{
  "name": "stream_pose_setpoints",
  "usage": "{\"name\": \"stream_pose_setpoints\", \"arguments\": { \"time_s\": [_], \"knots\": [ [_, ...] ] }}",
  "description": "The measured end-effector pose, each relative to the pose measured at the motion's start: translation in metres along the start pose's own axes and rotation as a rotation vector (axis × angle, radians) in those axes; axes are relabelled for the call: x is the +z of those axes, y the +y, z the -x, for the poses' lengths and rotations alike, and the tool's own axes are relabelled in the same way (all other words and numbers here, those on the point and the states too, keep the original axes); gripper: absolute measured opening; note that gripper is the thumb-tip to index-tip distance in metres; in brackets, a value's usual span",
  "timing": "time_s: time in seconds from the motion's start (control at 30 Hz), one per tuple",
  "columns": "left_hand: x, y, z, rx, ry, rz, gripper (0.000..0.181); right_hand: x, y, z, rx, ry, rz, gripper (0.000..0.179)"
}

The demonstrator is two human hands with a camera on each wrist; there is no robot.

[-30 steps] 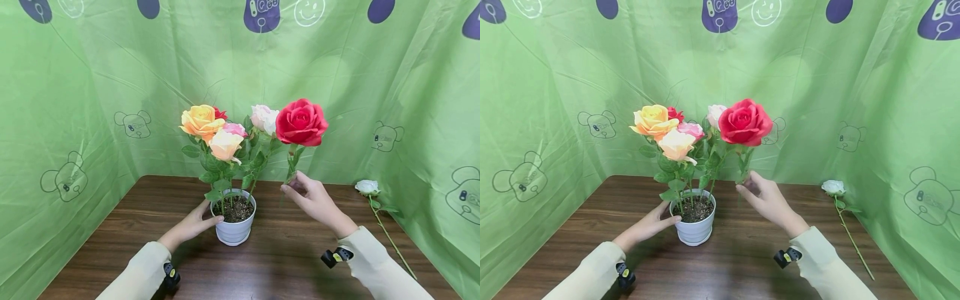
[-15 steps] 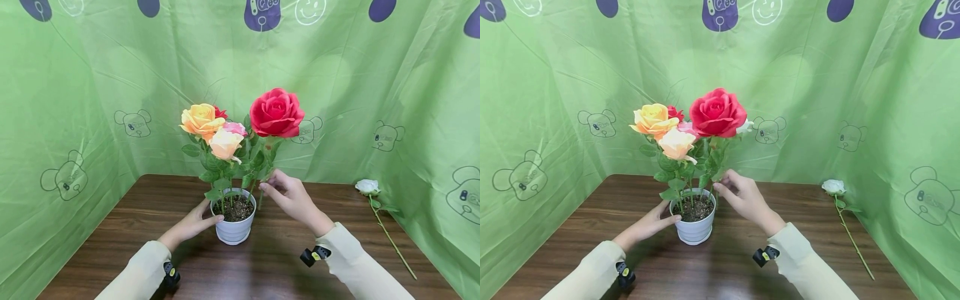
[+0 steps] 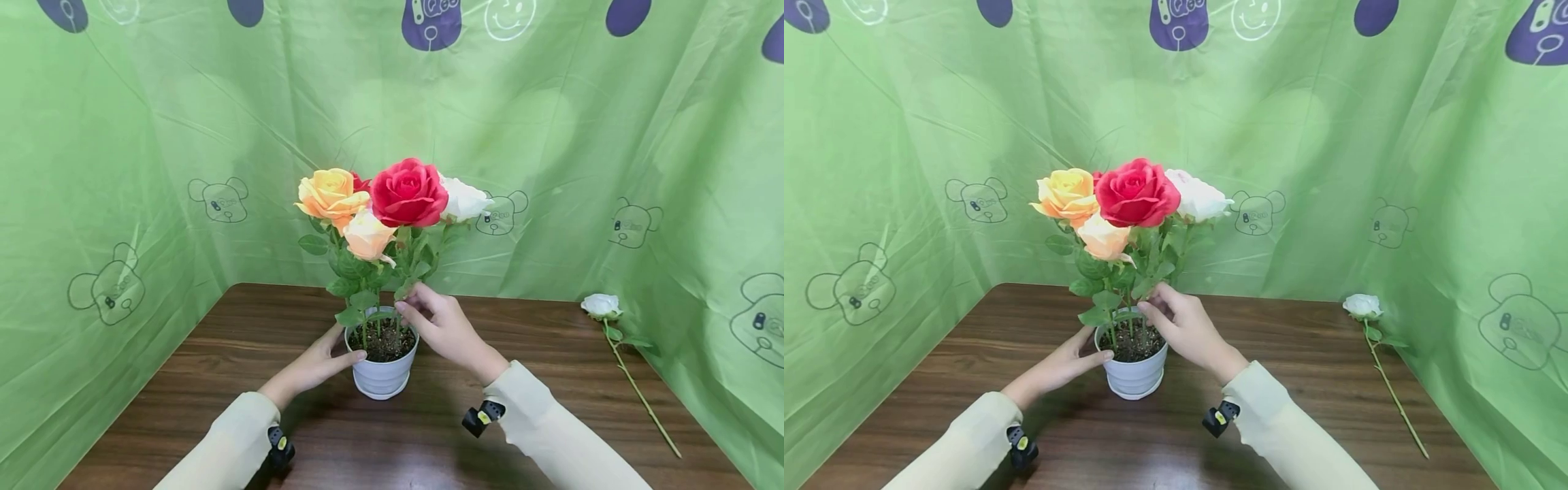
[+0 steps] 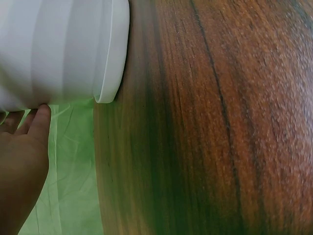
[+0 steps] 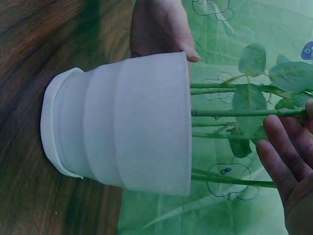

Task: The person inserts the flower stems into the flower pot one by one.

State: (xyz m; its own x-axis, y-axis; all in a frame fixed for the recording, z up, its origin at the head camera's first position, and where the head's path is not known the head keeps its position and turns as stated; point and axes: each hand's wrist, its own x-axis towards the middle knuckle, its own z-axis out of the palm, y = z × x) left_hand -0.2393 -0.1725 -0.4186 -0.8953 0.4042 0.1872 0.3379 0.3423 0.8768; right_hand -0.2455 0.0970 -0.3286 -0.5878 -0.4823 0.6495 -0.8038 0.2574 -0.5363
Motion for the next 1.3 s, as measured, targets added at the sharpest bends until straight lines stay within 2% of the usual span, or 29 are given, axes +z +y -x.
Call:
{"name": "stream_pose_setpoints", "arguments": {
  "time_s": [0.17,0.3,0.5,0.97,1.17,1.3],
  "knots": [
    [0.000,0.000,0.000,0.009,-0.001,-0.011,0.087,0.010,0.003,-0.002,0.060,0.002,-0.011,0.011],
    [0.000,-0.001,0.001,0.017,-0.002,-0.010,0.087,0.016,0.004,-0.003,0.097,0.001,-0.009,0.008],
    [0.001,-0.003,0.000,0.037,-0.002,-0.002,0.085,0.023,0.007,-0.003,0.108,-0.021,-0.019,0.009],
    [0.001,-0.002,-0.001,0.047,-0.007,-0.002,0.084,0.036,0.017,-0.002,0.090,-0.045,0.035,0.010],
    [0.001,-0.003,-0.003,0.066,-0.009,0.012,0.083,0.042,0.023,-0.002,0.003,-0.050,0.110,0.013],
    [0.002,-0.002,-0.003,0.054,-0.009,0.013,0.083,0.047,0.027,0.003,-0.026,-0.032,0.130,0.015]
  ]
}}
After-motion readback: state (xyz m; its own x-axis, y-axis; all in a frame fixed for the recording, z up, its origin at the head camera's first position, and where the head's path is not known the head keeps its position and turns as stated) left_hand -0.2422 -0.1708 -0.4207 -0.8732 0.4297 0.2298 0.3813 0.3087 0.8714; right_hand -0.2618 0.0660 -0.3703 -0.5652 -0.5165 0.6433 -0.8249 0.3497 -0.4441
